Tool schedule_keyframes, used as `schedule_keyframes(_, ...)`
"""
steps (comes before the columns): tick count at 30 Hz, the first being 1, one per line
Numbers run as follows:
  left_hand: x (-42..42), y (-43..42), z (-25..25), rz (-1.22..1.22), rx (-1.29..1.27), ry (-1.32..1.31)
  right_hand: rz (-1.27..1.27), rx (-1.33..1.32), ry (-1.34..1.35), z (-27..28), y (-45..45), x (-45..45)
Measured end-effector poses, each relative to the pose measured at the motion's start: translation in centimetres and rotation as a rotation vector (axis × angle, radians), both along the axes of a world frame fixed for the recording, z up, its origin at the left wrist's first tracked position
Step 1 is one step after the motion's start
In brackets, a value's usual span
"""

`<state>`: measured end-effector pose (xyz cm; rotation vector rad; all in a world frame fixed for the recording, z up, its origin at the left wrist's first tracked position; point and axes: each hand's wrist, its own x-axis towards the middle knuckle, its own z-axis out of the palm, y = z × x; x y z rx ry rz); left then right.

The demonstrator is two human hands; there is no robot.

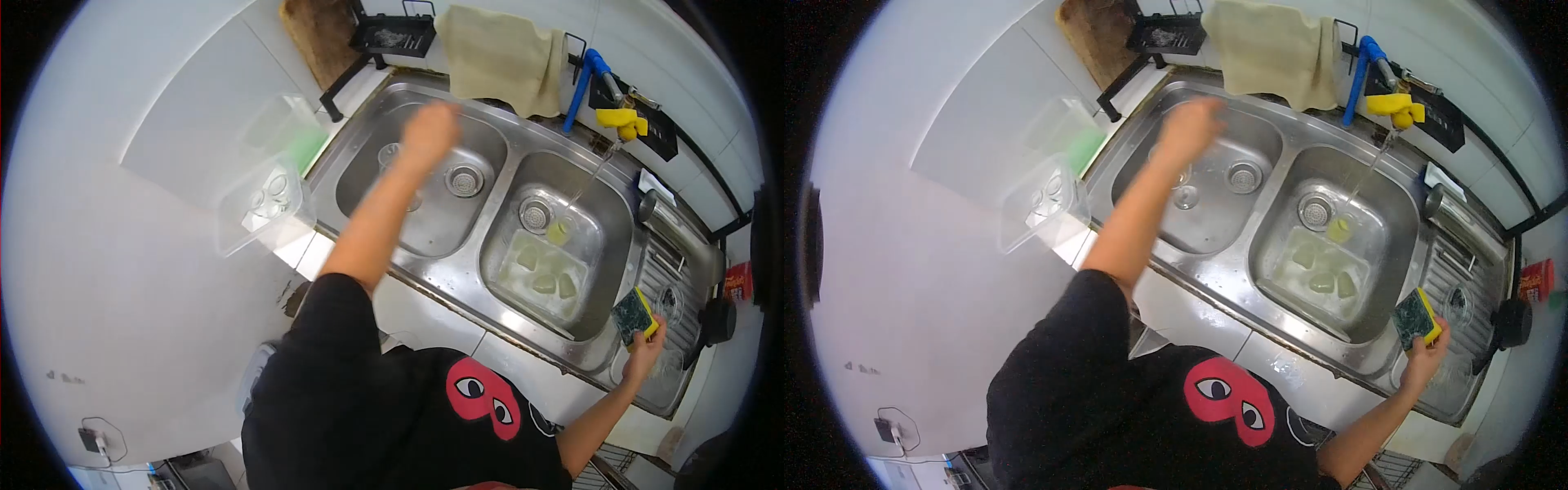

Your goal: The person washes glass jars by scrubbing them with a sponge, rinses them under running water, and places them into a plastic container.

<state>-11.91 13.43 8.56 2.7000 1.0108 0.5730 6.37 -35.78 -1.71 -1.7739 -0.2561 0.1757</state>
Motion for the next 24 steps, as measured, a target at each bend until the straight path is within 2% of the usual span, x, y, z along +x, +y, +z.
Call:
schedule_keyframes(2,-4.4,5.8,1.4,0.245,0.226,0.057,0.011,0.023,-0.022,0.0,-0.1,-0.1)
schedule_keyframes(3,-6.8,8.8,2.0,0.363,0.337,0.175,0.021,0.008,-0.027,0.3,0.3,-0.4)
schedule_keyframes(4,-9.4,11.9,1.6,0.444,0.433,0.144,0.020,-0.014,-0.030,0.9,0.6,-1.1)
schedule_keyframes(5,-11.4,14.2,2.5,0.522,0.334,0.294,0.011,-0.043,-0.033,1.6,0.6,-1.6)
schedule_keyframes(6,-13.8,15.4,2.0,0.577,0.429,0.242,0.011,-0.042,-0.039,1.9,0.4,-1.7)
schedule_keyframes(7,-15.3,16.7,1.8,0.680,0.356,0.285,0.011,-0.040,-0.047,1.9,0.5,-1.7)
schedule_keyframes(9,-18.5,20.1,-0.2,0.695,0.297,0.379,0.043,0.021,-0.037,1.9,0.8,-1.8)
schedule_keyframes(12,-19.3,19.0,0.3,0.707,0.273,0.312,0.053,0.004,-0.104,3.1,1.5,-2.5)
schedule_keyframes(15,-18.9,17.3,1.6,0.647,0.232,0.365,0.101,0.021,-0.131,3.8,1.8,-2.7)
schedule_keyframes(21,-18.4,15.3,2.6,0.484,0.363,0.279,0.109,0.035,-0.171,3.8,2.0,-2.7)
schedule_keyframes(24,-18.8,14.5,3.7,0.489,0.356,0.242,0.098,0.018,-0.150,4.3,2.5,-3.3)
